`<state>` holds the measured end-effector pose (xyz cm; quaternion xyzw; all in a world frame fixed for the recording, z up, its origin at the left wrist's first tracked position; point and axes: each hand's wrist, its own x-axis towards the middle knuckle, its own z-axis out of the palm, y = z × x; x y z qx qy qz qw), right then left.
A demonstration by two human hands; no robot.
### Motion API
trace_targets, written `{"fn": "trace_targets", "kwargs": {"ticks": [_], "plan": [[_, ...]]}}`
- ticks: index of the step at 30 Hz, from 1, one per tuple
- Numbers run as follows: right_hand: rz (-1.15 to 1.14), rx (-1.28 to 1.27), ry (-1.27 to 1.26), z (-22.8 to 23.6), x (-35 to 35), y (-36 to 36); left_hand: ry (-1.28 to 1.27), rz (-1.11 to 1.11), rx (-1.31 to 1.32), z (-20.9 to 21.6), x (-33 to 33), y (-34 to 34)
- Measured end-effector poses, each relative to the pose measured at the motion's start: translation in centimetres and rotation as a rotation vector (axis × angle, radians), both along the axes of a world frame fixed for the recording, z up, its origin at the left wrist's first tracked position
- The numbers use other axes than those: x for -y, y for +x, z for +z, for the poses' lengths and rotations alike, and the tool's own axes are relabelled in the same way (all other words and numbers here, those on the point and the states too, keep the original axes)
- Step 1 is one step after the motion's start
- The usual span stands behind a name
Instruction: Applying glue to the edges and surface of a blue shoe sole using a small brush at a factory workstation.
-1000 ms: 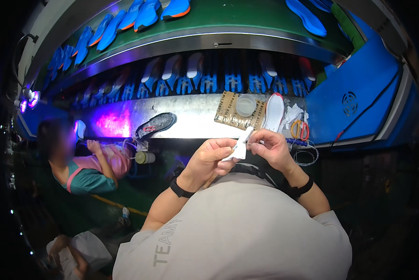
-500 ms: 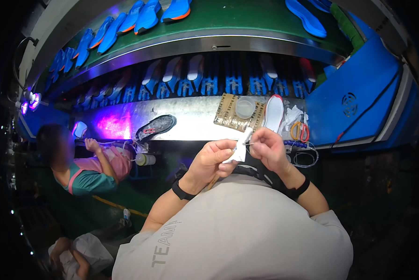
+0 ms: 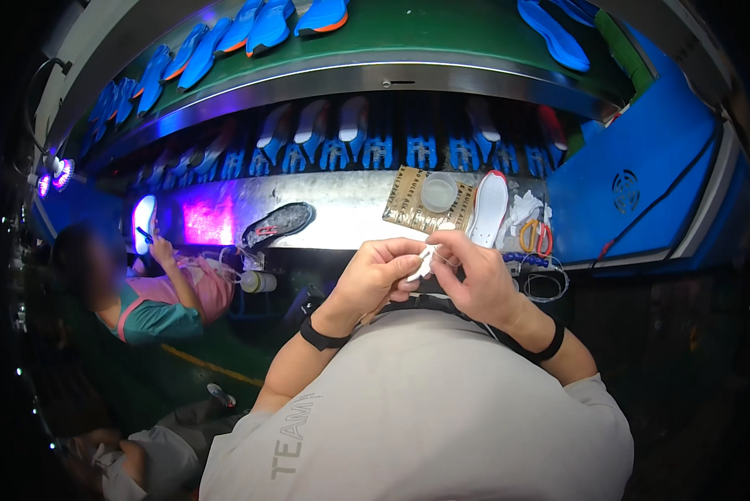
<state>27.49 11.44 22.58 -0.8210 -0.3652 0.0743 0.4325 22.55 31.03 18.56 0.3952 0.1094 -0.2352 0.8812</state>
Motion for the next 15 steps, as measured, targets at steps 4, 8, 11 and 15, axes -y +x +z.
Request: {"fn": "trace_targets", "kwargs": {"ticks": [4, 8, 11, 15], "plan": [[-0.078, -0.363, 0.328, -2.5, 1.2, 0.3, -0.284, -0.002, 0.048, -1.4, -0.4, -0.4], [-0.027, -0.758, 0.517, -4.5, 2.6, 1.6, -0.375, -0.019, 0.031, -1.6, -0.4, -0.8], [0.014, -0.996, 0.673, -5.8, 2.6, 3.4, -0.345, -0.133, 0.055, -1.2, -0.7, -0.6], [0.079, -1.275, 0.376, -4.7, 2.7, 5.4, 0.266, -0.347, 0.218, 0.0, -1.0, 0.1]]}}
